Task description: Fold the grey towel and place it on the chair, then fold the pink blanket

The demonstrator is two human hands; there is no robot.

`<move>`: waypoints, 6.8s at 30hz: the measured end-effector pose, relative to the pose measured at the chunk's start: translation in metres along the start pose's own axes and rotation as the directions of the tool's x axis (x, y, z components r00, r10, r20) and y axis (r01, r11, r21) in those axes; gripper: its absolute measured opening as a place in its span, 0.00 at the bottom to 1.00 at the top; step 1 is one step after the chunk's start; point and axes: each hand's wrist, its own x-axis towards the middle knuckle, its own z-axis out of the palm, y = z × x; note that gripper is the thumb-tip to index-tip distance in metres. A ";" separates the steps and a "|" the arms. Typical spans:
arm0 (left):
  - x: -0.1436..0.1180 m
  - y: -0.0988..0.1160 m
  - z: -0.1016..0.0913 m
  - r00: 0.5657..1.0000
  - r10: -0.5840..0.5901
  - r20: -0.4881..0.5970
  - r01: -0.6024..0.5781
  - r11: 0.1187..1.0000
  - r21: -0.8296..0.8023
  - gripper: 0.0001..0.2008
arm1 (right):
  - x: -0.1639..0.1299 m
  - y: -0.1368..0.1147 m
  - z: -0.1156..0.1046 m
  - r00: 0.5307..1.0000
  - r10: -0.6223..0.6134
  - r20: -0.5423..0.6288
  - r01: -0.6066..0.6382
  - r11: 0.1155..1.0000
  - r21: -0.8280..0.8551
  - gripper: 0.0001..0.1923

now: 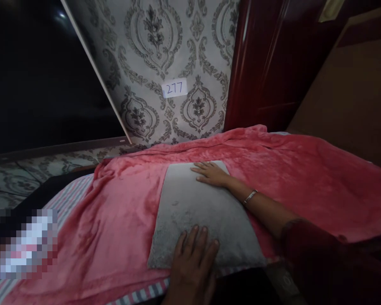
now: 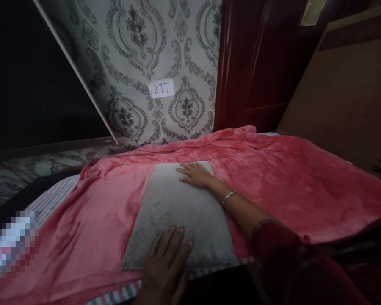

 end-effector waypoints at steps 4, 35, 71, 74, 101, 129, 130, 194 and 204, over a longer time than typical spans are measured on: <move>0.002 0.001 0.001 0.999 -0.022 -0.035 0.020 0.999 -0.046 0.26 | 0.016 0.021 -0.001 0.994 0.110 0.004 -0.110 0.993 0.039 0.33; 0.040 0.045 0.010 0.972 0.145 0.185 -0.156 0.987 0.049 0.27 | -0.063 0.039 0.001 0.996 0.058 -0.067 -0.052 0.995 0.085 0.32; 0.180 -0.146 0.050 0.735 0.241 0.634 -0.079 0.959 -0.273 0.31 | -0.107 -0.136 0.008 0.881 -0.472 0.040 0.432 0.836 0.339 0.31; 0.198 -0.166 0.067 0.750 0.175 0.638 -0.037 0.974 -0.224 0.33 | -0.108 -0.136 0.007 0.886 -0.461 0.039 0.418 0.834 0.361 0.31; 0.067 -0.141 -0.051 0.901 -0.106 0.421 0.213 0.953 -0.216 0.27 | -0.094 -0.108 -0.003 0.966 -0.237 -0.100 0.240 0.689 0.684 0.27; -0.047 -0.019 -0.041 0.976 -0.168 -0.136 0.166 0.986 -0.022 0.20 | -0.042 -0.146 0.024 0.816 -0.551 0.172 0.529 0.833 0.161 0.27; -0.047 -0.018 -0.040 0.975 -0.173 -0.141 0.170 0.985 -0.031 0.20 | -0.033 -0.138 0.026 0.835 -0.525 0.163 0.510 0.851 0.126 0.27; 0.080 -0.050 -0.018 0.858 0.111 0.501 -0.017 0.982 -0.188 0.29 | -0.026 0.048 0.018 0.902 0.356 -0.245 -0.298 0.923 0.243 0.31; 0.026 -0.128 -0.052 0.613 -0.672 0.415 0.678 0.179 -0.713 0.26 | -0.153 -0.014 0.043 0.799 0.589 -0.119 -0.005 0.205 0.979 0.34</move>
